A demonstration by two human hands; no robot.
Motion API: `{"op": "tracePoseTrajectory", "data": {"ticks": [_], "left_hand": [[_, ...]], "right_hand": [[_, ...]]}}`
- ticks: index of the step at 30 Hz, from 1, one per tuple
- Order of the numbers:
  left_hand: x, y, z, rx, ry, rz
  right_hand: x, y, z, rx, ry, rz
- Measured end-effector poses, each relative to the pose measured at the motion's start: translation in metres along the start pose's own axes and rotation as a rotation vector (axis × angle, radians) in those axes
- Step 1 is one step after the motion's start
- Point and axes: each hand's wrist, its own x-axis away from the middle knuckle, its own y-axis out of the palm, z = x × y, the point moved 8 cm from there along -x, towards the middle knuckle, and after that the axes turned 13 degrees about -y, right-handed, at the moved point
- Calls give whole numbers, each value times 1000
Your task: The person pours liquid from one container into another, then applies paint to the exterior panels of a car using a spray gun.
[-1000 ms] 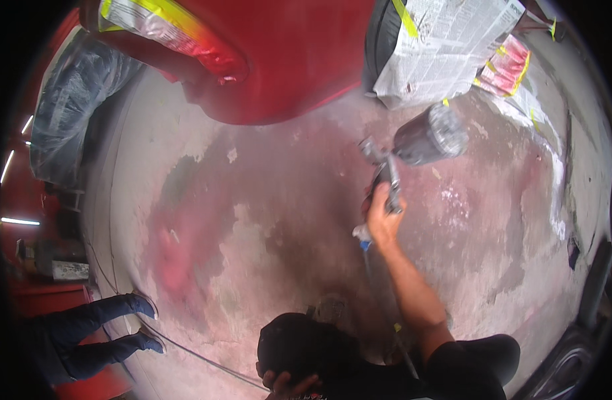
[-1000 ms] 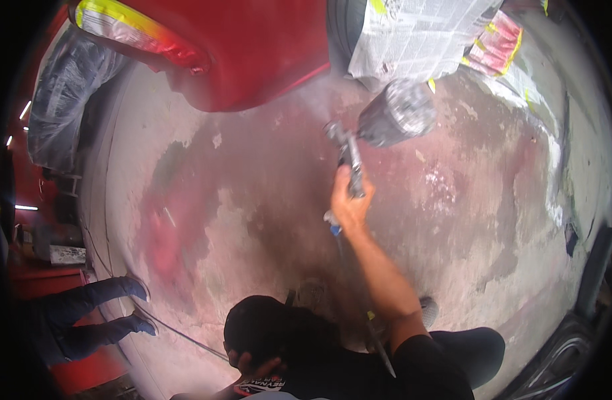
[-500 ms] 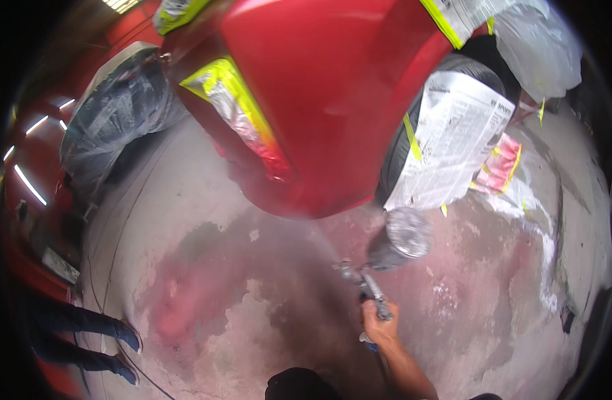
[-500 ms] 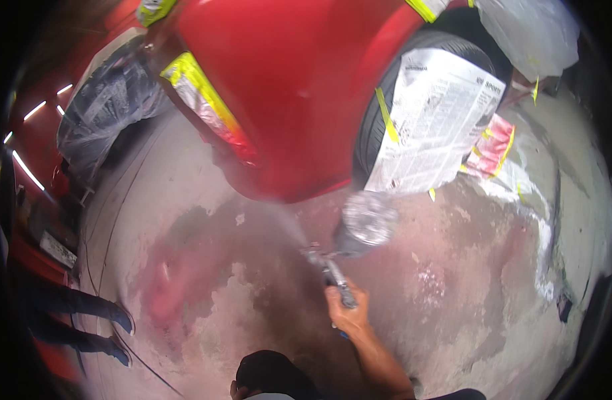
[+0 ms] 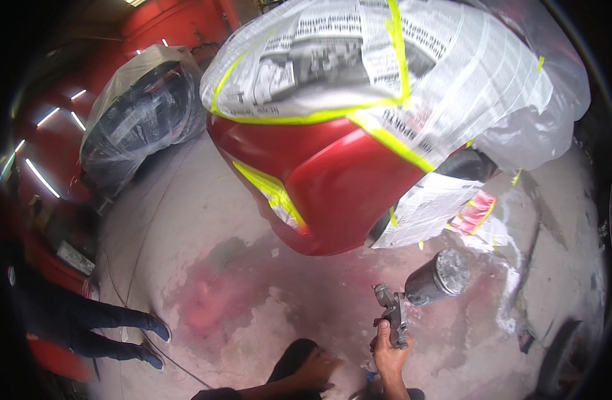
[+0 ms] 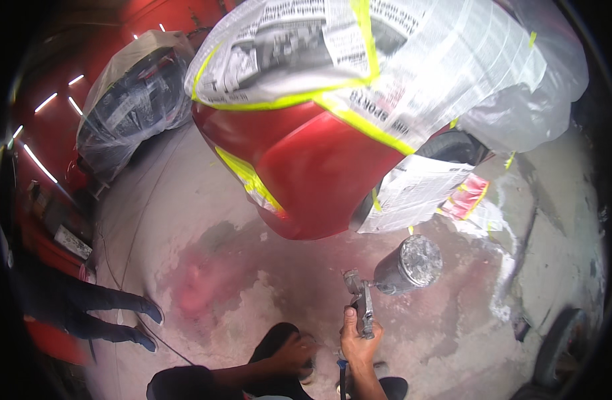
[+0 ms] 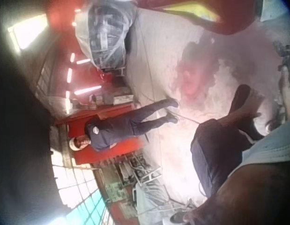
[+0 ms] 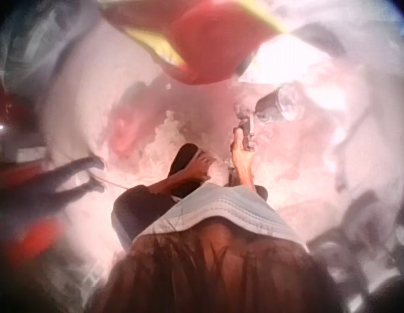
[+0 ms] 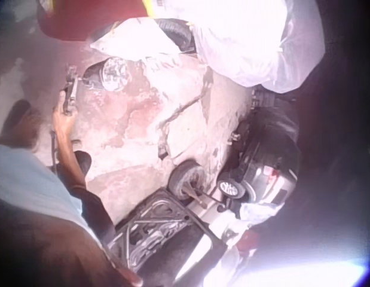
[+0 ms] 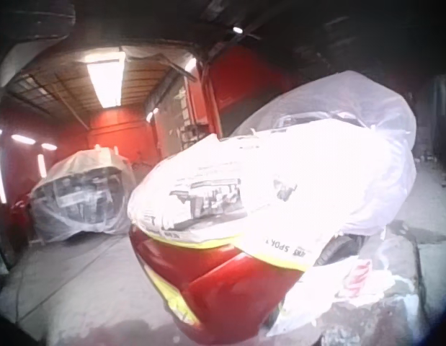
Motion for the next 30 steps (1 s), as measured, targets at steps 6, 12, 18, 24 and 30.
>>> {"op": "tracePoseTrajectory", "data": {"ticks": [6, 12, 18, 24, 30], "left_hand": [[39, -4, 125, 1206, 450, -886], [107, -81, 60, 1034, 552, -1689], [151, -132, -47, 1009, 450, -1388], [169, -202, -136, 781, 320, -1037], [208, -229, -274, 656, 305, -972]], "right_hand": [[-17, 25, -185, -38, -179, 128], [-24, 70, -241, 159, 77, 460], [-20, 140, -285, 256, 62, 779], [-18, 214, -308, 318, 67, 793], [-22, 370, -288, 51, 107, 604]]}}
